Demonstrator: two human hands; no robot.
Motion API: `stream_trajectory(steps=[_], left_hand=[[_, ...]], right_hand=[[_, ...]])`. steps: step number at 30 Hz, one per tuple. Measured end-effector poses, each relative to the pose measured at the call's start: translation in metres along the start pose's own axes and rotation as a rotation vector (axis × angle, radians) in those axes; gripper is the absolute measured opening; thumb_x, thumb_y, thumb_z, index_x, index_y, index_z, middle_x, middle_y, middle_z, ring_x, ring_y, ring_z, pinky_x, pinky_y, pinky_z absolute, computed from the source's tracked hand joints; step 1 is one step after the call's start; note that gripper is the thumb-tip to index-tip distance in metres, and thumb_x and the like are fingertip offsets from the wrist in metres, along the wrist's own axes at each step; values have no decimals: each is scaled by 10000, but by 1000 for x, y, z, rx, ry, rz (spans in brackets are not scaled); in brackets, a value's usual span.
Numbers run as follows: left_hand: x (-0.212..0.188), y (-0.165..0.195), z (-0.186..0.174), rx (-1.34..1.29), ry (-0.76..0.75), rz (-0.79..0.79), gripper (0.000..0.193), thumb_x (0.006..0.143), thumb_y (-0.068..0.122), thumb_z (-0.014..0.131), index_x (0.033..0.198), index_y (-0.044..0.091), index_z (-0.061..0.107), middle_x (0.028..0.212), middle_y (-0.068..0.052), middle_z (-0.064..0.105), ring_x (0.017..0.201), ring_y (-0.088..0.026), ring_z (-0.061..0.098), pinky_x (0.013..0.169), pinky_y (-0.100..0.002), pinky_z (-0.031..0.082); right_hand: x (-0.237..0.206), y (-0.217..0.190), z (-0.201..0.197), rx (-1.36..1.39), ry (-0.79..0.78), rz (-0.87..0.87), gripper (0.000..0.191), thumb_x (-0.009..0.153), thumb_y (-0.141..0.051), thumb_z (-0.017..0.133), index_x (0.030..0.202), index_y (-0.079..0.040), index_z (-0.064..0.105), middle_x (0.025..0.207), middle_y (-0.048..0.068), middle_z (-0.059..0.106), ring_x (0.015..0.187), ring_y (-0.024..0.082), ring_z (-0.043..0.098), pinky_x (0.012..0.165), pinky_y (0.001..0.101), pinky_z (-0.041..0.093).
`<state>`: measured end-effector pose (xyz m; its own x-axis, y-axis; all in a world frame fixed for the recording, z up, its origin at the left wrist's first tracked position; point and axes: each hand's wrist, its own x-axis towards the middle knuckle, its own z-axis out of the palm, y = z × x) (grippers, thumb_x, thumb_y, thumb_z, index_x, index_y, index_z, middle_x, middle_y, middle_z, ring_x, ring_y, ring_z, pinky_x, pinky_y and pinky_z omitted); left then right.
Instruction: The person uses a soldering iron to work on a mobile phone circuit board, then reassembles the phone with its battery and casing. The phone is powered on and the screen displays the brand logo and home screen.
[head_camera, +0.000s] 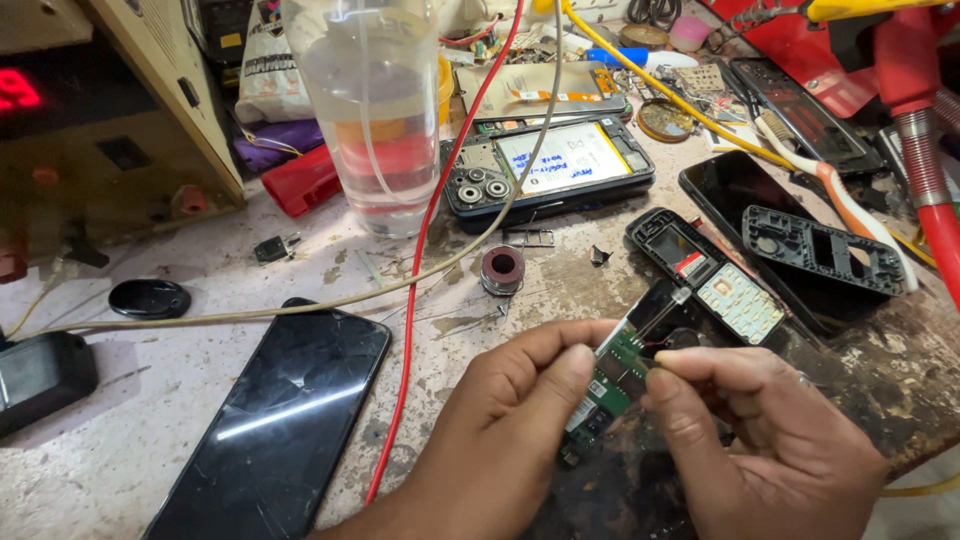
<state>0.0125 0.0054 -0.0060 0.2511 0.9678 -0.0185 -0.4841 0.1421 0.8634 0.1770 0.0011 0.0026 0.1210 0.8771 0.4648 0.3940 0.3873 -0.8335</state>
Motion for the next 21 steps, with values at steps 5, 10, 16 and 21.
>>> stream_trajectory(steps=[5, 10, 16, 21], left_hand=[[-1, -4, -3, -52, -54, -17, 295, 1045, 126, 497, 1299, 17, 598, 1128, -60, 699, 1043, -97, 634, 933, -267, 515], [-5, -1, -4, -20, -159, -35, 414, 1003, 18, 599, 1405, 7, 502, 1212, -112, 632, 1100, -124, 599, 941, -266, 506], [-10, 11, 0, -89, -224, 59, 848, 919, -53, 609, 1617, 182, 190, 1409, -92, 550, 1212, -152, 611, 993, -293, 528], [0, 14, 1, -114, 52, -153, 716, 929, 70, 546, 1588, 237, 322, 1285, -106, 613, 1098, -171, 676, 857, -346, 600]], right_hand=[[1, 1, 0, -28, 47, 75, 138, 882, 21, 747, 1018, 41, 726, 884, 116, 764, 786, 112, 737, 706, 238, 599], [3, 4, 2, -37, 78, 65, 144, 897, 0, 765, 1038, 10, 738, 902, 86, 752, 782, 81, 693, 702, 212, 556], [1, 7, -2, -15, 47, 85, 142, 875, -3, 765, 1015, 8, 740, 866, 78, 759, 754, 92, 699, 675, 211, 551], [-3, 22, -11, 172, -65, 50, 116, 945, 10, 667, 1060, 19, 670, 1017, 104, 742, 927, 119, 734, 820, 228, 598]])
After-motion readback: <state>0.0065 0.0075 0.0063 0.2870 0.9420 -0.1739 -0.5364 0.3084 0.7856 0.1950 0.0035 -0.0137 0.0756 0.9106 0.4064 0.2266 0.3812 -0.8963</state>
